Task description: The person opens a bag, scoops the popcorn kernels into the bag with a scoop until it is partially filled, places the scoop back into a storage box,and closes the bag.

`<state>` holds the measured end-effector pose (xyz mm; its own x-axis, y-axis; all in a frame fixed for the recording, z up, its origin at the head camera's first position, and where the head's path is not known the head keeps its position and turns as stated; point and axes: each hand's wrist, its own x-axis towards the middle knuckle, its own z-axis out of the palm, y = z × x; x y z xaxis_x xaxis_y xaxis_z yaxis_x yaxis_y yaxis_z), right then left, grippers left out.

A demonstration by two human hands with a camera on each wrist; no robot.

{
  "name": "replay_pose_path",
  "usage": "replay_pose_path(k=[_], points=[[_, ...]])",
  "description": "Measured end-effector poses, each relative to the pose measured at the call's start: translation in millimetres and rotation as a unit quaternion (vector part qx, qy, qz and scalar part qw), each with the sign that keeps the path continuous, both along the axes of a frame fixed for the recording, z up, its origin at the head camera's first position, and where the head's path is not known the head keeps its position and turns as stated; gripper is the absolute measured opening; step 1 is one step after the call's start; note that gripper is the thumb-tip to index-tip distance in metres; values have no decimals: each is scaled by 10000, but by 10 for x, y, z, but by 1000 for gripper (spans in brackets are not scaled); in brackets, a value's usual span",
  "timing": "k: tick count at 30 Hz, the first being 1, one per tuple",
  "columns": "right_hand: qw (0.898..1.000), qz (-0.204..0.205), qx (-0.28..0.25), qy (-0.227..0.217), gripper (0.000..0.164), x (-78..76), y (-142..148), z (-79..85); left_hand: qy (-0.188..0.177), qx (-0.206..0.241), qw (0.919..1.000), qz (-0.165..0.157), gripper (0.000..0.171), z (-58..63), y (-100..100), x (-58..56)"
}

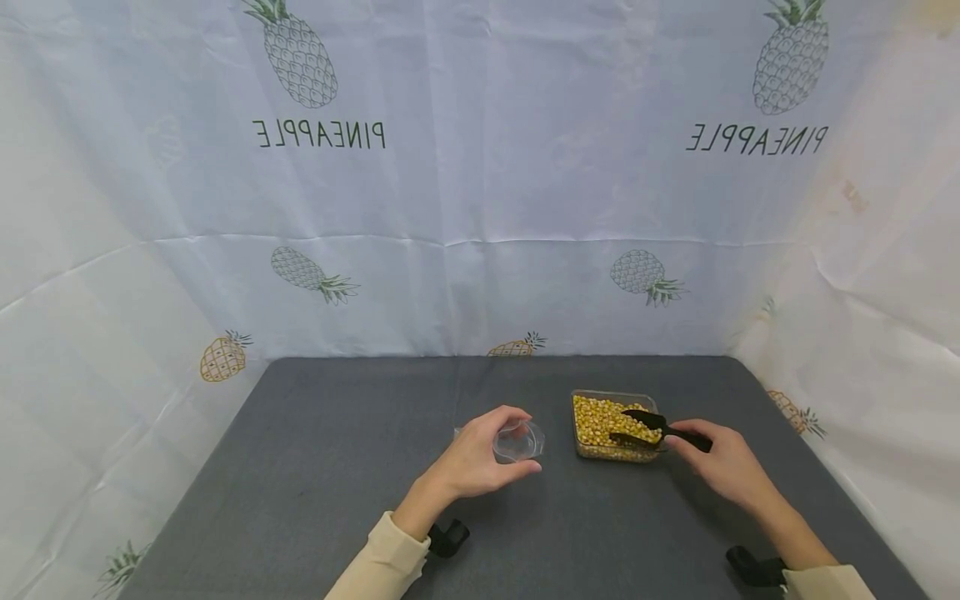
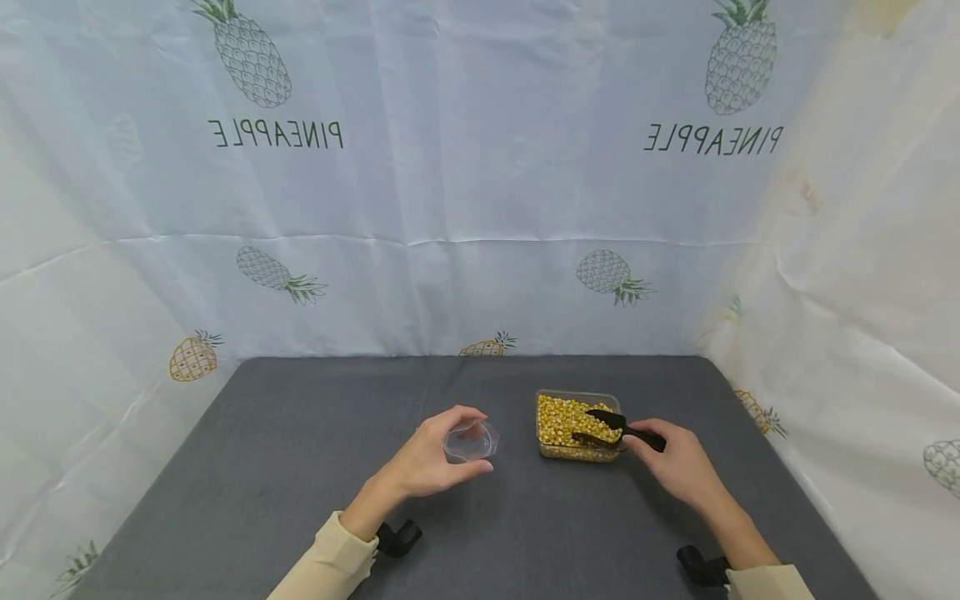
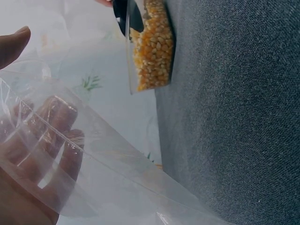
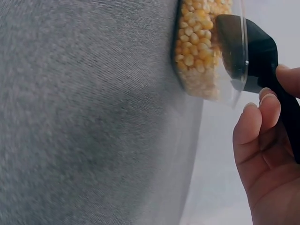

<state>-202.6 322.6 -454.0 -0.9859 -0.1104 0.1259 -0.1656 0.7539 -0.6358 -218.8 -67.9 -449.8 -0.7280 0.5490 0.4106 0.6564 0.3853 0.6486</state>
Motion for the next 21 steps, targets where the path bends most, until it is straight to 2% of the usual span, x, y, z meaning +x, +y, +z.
replay_pose_path(k=[10,21], points=[[9997,106,124,189,42,17,24,89,-73,-33,9999,62,56,20,-4,9],[9998,36,128,163,41,63,6,172,-30,3,10000,93,57,19,-3,6]])
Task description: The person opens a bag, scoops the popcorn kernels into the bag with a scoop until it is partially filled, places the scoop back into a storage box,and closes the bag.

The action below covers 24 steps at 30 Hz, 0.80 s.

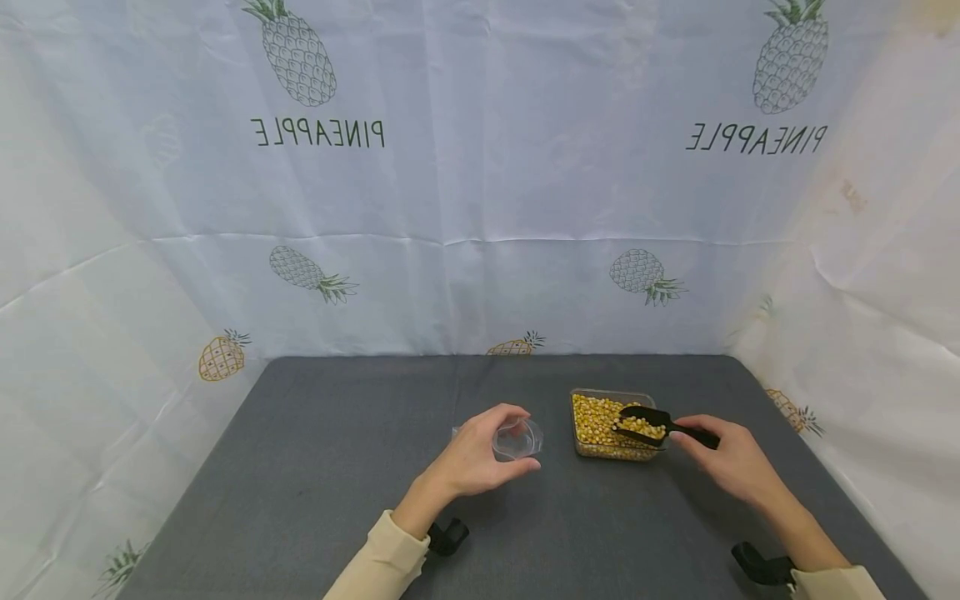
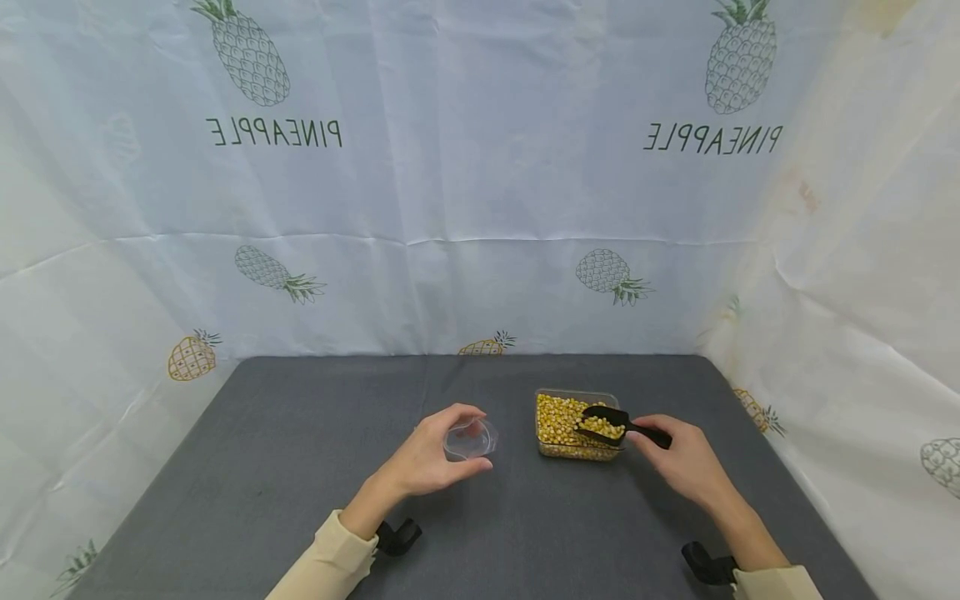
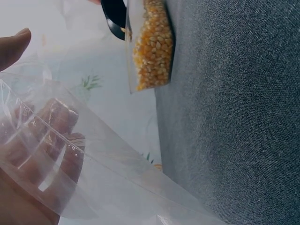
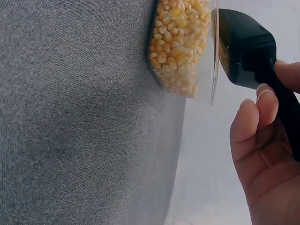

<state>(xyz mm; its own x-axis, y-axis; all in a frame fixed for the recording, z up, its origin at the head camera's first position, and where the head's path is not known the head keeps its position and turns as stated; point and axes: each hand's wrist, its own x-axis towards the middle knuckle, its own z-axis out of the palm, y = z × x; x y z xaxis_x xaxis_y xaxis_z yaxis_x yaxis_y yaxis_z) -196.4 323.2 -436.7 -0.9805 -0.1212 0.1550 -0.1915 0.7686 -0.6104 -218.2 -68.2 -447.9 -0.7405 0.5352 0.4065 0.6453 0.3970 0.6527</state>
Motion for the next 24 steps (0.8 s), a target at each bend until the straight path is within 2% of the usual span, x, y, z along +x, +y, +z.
replay_pose_path(k=[11,24], points=[[9998,-9,-173,2,42,4,-17,-13,42,67,10000,-3,57,-13,4,-13],[9992,-20,-401,57,41,-39,-96,-19,-112,29,9999,26,57,-26,5,-26]])
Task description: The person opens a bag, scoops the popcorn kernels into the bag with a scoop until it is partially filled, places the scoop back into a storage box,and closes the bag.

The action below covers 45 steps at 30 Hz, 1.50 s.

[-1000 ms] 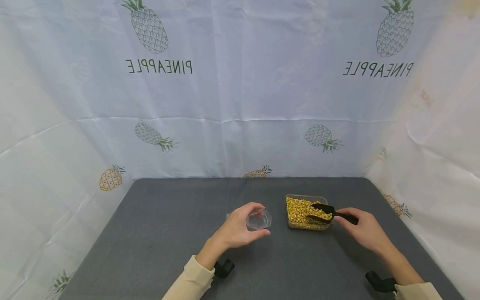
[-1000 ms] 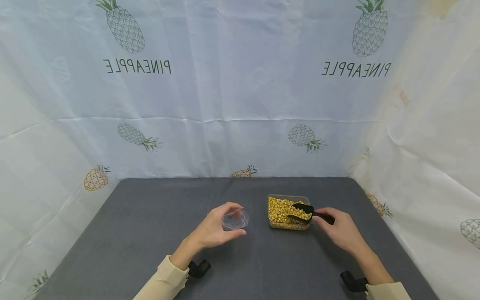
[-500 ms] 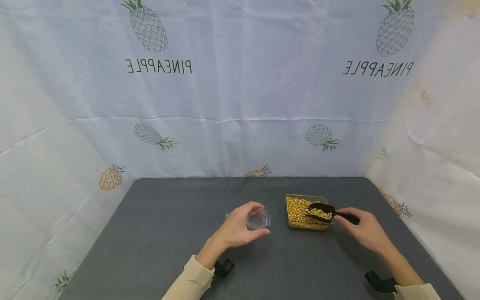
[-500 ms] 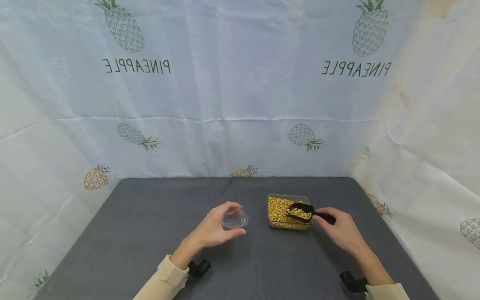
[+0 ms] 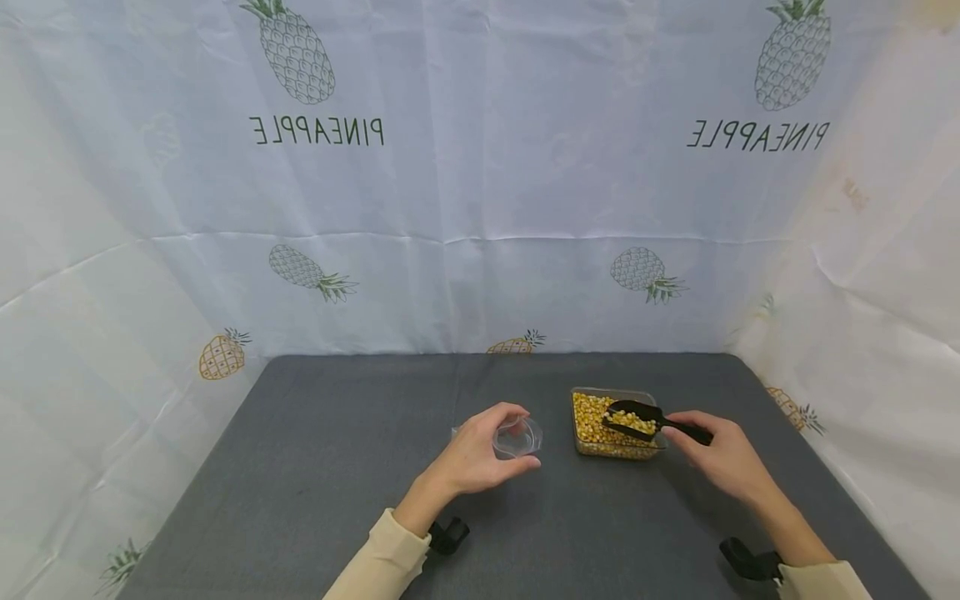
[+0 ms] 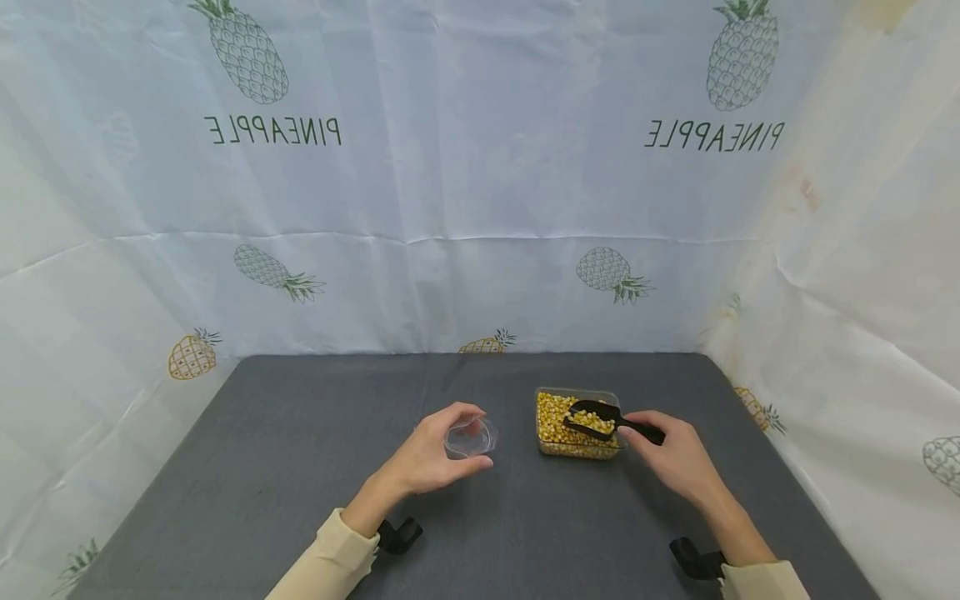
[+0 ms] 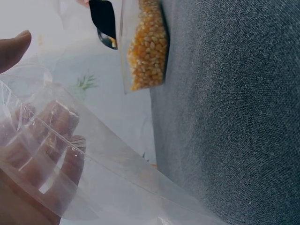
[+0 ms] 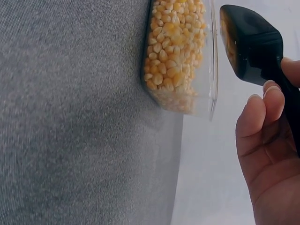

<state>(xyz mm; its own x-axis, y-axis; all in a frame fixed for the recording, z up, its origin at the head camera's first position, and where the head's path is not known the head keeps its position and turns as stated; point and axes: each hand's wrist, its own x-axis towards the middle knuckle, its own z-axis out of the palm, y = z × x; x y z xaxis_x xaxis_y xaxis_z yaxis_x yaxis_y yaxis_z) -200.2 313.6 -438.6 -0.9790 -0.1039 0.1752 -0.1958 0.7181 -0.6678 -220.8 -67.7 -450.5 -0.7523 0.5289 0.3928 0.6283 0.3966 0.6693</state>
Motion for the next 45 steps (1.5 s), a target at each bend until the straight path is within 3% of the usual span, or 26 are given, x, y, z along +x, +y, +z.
replay_pose_path(k=[13,26,45], points=[[9990,212,-288,257,36,17,-108,-4,-18,-69,10000,68,57,-18,10,-5],[9959,464,-624,468,31,32,-326,122,36,-147,9998,122,61,-23,-7,-4],[9877,960,-1014,697,24,133,-606,179,-226,-339,9989,212,67,-21,-9,1]])
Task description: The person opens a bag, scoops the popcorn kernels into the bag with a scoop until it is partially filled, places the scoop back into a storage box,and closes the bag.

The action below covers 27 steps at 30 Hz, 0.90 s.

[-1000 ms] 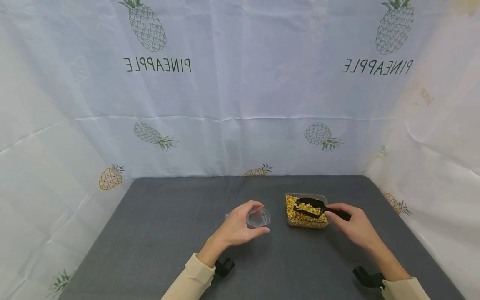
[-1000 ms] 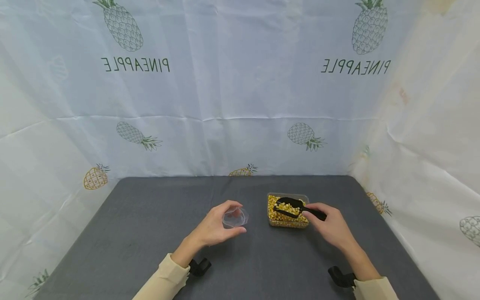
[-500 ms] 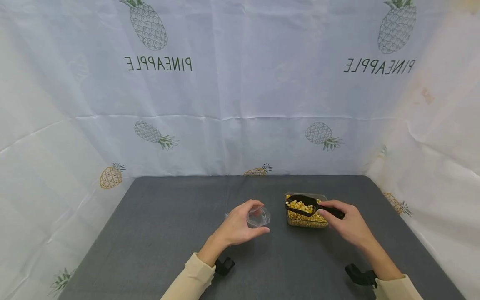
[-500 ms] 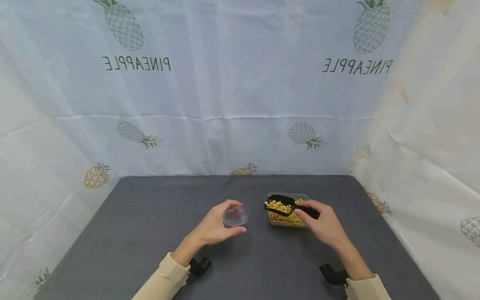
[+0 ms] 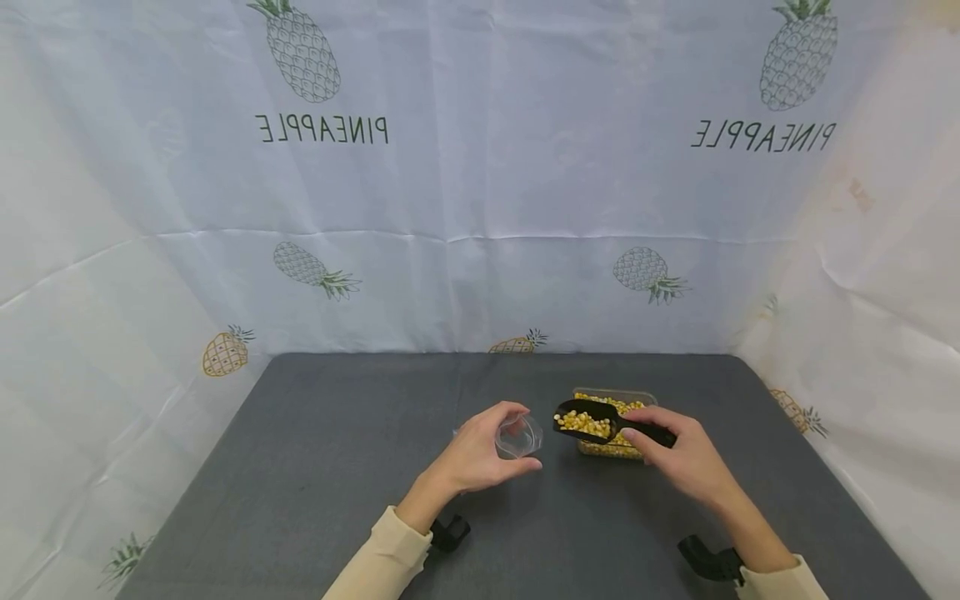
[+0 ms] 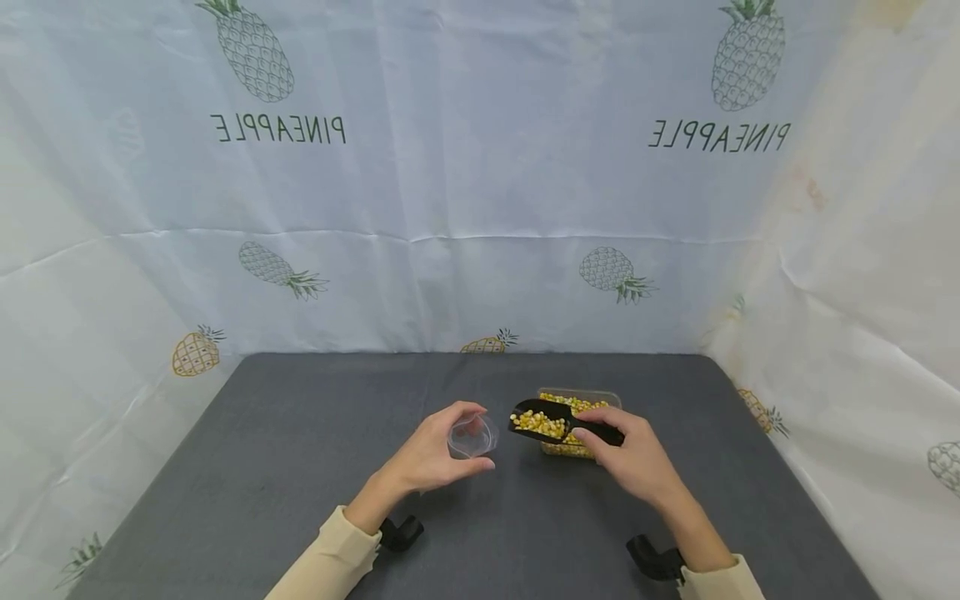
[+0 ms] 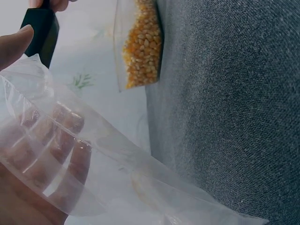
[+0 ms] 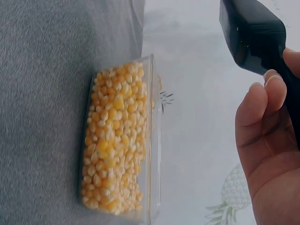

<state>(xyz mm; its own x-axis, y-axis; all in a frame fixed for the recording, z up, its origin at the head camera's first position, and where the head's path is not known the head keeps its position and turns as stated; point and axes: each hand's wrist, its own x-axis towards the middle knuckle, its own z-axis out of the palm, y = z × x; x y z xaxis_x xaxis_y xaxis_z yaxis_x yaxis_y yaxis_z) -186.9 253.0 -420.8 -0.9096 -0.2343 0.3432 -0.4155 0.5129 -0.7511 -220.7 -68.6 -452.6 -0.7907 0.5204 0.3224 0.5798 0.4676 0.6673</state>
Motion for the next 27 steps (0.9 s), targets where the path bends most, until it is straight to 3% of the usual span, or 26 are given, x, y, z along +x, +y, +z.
replay_pose_path(k=[12,21,27], points=[[9992,314,-185,149,24,46,-130,-39,-74,-88,9999,10,70,-19,1,-1],[9983,532,-218,-24,22,64,-225,-55,-27,-67,9999,-131,67,-26,13,15],[9985,497,150,154,22,57,-264,-44,65,-101,9997,-211,67,-25,21,21]])
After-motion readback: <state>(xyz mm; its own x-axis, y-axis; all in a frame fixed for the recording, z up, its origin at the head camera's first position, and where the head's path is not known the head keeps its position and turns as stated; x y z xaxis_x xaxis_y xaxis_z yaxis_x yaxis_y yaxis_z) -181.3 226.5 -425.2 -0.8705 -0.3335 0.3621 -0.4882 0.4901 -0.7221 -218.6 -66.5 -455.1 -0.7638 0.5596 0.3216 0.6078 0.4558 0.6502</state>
